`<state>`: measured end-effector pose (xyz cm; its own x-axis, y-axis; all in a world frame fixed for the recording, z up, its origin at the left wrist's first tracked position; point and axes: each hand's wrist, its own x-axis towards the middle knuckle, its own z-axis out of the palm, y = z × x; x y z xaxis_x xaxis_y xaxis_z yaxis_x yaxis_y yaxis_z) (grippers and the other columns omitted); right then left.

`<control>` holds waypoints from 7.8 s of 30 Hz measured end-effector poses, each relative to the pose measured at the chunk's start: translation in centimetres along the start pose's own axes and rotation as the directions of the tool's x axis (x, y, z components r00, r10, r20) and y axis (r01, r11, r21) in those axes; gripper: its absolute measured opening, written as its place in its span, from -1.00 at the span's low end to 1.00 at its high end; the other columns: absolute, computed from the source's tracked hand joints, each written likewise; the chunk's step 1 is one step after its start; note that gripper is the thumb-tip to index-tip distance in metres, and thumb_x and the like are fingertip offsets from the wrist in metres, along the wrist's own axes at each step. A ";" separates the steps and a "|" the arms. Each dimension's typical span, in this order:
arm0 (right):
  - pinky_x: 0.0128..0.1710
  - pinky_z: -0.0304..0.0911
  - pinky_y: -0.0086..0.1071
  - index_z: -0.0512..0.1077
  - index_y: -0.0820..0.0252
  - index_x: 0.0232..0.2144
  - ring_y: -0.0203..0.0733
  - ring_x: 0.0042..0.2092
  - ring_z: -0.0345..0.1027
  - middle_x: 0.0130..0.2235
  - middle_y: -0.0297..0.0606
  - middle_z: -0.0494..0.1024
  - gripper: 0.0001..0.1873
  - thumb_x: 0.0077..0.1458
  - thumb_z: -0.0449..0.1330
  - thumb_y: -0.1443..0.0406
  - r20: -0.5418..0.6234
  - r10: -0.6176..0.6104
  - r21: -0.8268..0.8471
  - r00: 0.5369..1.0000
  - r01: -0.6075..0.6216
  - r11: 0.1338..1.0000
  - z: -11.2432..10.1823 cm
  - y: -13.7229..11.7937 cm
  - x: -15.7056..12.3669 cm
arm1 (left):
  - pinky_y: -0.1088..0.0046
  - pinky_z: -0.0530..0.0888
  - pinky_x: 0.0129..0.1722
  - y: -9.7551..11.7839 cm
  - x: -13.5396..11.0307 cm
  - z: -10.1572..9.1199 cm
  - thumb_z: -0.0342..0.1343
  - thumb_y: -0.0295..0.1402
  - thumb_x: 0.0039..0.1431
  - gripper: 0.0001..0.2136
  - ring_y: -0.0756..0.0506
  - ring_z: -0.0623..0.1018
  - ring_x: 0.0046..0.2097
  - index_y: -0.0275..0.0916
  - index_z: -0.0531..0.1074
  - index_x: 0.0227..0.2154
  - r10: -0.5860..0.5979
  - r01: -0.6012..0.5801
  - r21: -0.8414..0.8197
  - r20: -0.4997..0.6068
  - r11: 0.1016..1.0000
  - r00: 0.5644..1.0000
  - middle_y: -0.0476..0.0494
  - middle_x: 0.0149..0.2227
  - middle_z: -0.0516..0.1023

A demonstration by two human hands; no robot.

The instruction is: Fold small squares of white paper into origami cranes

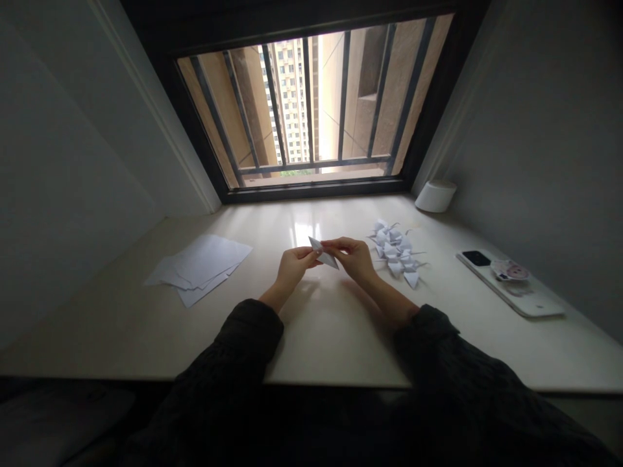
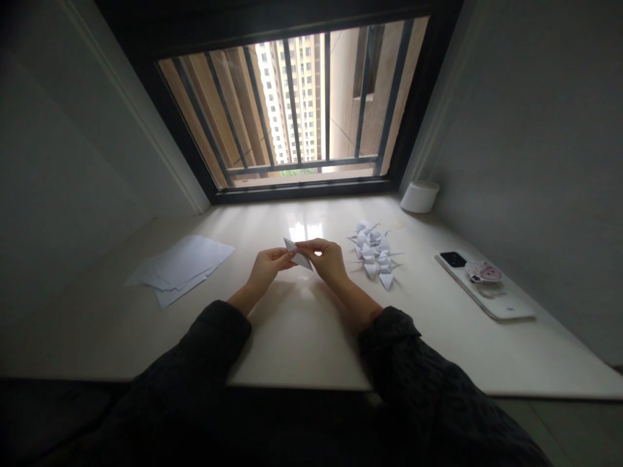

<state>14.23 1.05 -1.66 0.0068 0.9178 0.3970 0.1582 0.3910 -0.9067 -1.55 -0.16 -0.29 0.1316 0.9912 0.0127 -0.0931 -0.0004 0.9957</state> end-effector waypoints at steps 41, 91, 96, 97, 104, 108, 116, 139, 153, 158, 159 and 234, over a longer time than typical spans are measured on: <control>-0.46 0.23 -0.41 0.59 0.22 -0.43 -0.25 -0.45 0.38 -0.46 -0.18 0.60 -0.58 -0.11 0.26 -0.02 0.234 0.226 0.089 0.946 -0.253 0.963 0.6 -0.4 -0.5 | 0.48 0.38 -0.39 -0.5 1.0 -0.9 0.23 -0.04 -0.10 -0.66 -0.01 0.43 -0.41 -0.26 0.55 -0.45 0.123 -0.104 0.097 -0.207 0.990 0.971 -0.08 -0.46 0.52; -0.39 0.21 -0.38 0.52 0.22 -0.50 -0.21 -0.39 0.39 -0.46 -0.23 0.56 -0.63 -0.11 0.29 0.00 0.160 0.137 0.153 0.978 -0.161 0.975 1.1 0.0 -0.5 | 0.41 0.36 -0.27 -0.6 0.7 -0.3 0.22 -0.12 -0.02 -0.73 -0.05 0.48 -0.35 -0.24 0.59 -0.44 0.181 -0.170 0.132 -0.082 0.977 0.980 -0.10 -0.44 0.57; -0.39 0.24 -0.37 0.51 0.21 -0.51 -0.20 -0.40 0.40 -0.45 -0.21 0.58 -0.61 -0.10 0.27 -0.02 0.171 0.119 0.153 0.978 -0.145 0.978 1.2 -0.2 -0.7 | 0.39 0.38 -0.29 -0.2 0.4 -0.1 0.24 -0.15 -0.04 -0.76 -0.05 0.49 -0.38 -0.25 0.57 -0.48 0.251 -0.246 0.112 -0.032 0.963 0.968 -0.09 -0.48 0.56; -0.38 0.24 -0.37 0.52 0.21 -0.51 -0.19 -0.39 0.41 -0.45 -0.21 0.58 -0.60 -0.10 0.27 -0.03 0.166 0.115 0.143 0.979 -0.139 0.980 1.2 -0.3 -0.7 | 0.39 0.38 -0.29 -0.1 0.4 -0.1 0.24 -0.15 -0.04 -0.76 -0.06 0.49 -0.39 -0.25 0.57 -0.48 0.246 -0.241 0.108 -0.036 0.964 0.969 -0.09 -0.49 0.56; -0.35 0.28 -0.34 0.54 0.21 -0.52 -0.12 -0.36 0.46 -0.46 -0.20 0.60 -0.61 -0.13 0.30 -0.03 0.159 0.120 0.151 0.980 -0.144 0.978 1.3 0.2 -0.7 | 0.38 0.36 -0.28 0.0 0.1 0.2 0.28 -0.16 -0.09 -0.76 -0.04 0.48 -0.41 -0.24 0.60 -0.47 0.136 -0.131 0.047 -0.138 0.990 0.981 -0.10 -0.47 0.58; -0.34 0.28 -0.33 0.56 0.21 -0.50 -0.11 -0.35 0.47 -0.46 -0.20 0.60 -0.62 -0.14 0.31 -0.01 0.172 0.137 0.163 0.975 -0.166 0.973 1.4 0.2 -0.6 | 0.40 0.35 -0.28 -0.5 0.3 0.3 0.29 -0.14 -0.12 -0.72 -0.05 0.49 -0.35 -0.22 0.60 -0.39 0.084 -0.095 -0.043 -0.209 0.995 0.974 -0.13 -0.38 0.59; -0.34 0.27 -0.31 0.57 0.22 -0.49 -0.10 -0.36 0.46 -0.46 -0.20 0.60 -0.59 -0.14 0.30 -0.02 0.192 0.153 0.131 0.969 -0.180 0.975 1.4 -0.4 -1.0 | 0.42 0.33 -0.28 0.1 0.5 0.0 0.29 -0.11 -0.13 -0.70 -0.05 0.48 -0.31 -0.20 0.60 -0.37 0.082 -0.112 -0.081 -0.309 0.990 0.948 -0.13 -0.36 0.58; -0.39 0.20 -0.35 0.56 0.24 -0.53 -0.20 -0.44 0.36 -0.52 -0.24 0.55 -0.61 -0.18 0.32 0.00 0.251 0.200 0.190 0.947 -0.250 0.949 1.5 -0.9 -1.1 | 0.39 0.36 -0.29 0.0 0.1 0.8 0.21 -0.10 -0.03 -0.69 -0.06 0.48 -0.32 -0.22 0.60 -0.33 0.205 -0.218 0.019 -0.417 0.976 0.885 -0.14 -0.32 0.61; -0.43 0.15 -0.39 0.53 0.24 -0.57 -0.25 -0.47 0.33 -0.54 -0.26 0.54 -0.62 -0.18 0.32 0.01 0.150 0.233 0.223 0.961 -0.262 0.939 1.1 -0.8 -0.8 | 0.36 0.37 -0.18 -0.2 0.9 -0.3 0.20 -0.03 -0.04 -0.59 -0.08 0.50 -0.24 -0.20 0.56 -0.20 0.133 -0.153 -0.036 -0.322 0.988 0.937 -0.16 -0.25 0.60; -0.43 0.18 -0.38 0.54 0.24 -0.54 -0.25 -0.46 0.34 -0.49 -0.20 0.58 -0.57 -0.21 0.32 -0.04 0.119 0.251 0.239 0.961 -0.273 0.932 1.0 -0.8 -0.5 | 0.33 0.38 -0.15 -0.4 0.5 0.2 0.30 -0.13 -0.12 -0.68 -0.12 0.53 -0.24 -0.23 0.60 -0.34 0.181 -0.179 0.028 -0.155 0.983 0.971 -0.17 -0.31 0.62; -0.43 0.17 -0.38 0.55 0.23 -0.54 -0.25 -0.46 0.33 -0.48 -0.20 0.58 -0.57 -0.21 0.32 -0.04 0.121 0.247 0.228 0.962 -0.269 0.936 1.0 -0.7 -0.5 | 0.33 0.38 -0.16 -0.4 0.4 0.1 0.29 -0.12 -0.12 -0.69 -0.11 0.53 -0.26 -0.23 0.60 -0.36 0.182 -0.176 0.049 -0.163 0.983 0.970 -0.16 -0.34 0.62; -0.44 0.33 -0.36 0.42 0.13 -0.41 -0.22 -0.44 0.42 -0.53 -0.35 0.53 -0.65 -0.18 0.33 0.04 -0.104 0.138 0.221 0.985 -0.112 0.969 0.9 0.2 -0.2 | 0.50 0.29 -0.49 -0.5 1.1 -0.9 0.28 -0.03 -0.18 -0.64 0.00 0.43 -0.49 -0.28 0.55 -0.52 -0.012 0.008 0.168 0.018 0.986 1.000 -0.09 -0.55 0.50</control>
<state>13.40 1.03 -2.08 0.1315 0.9507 0.2810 -0.0655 0.2912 -0.9544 -2.22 1.03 -0.82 0.1507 0.9886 0.0029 0.0750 -0.0144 0.9971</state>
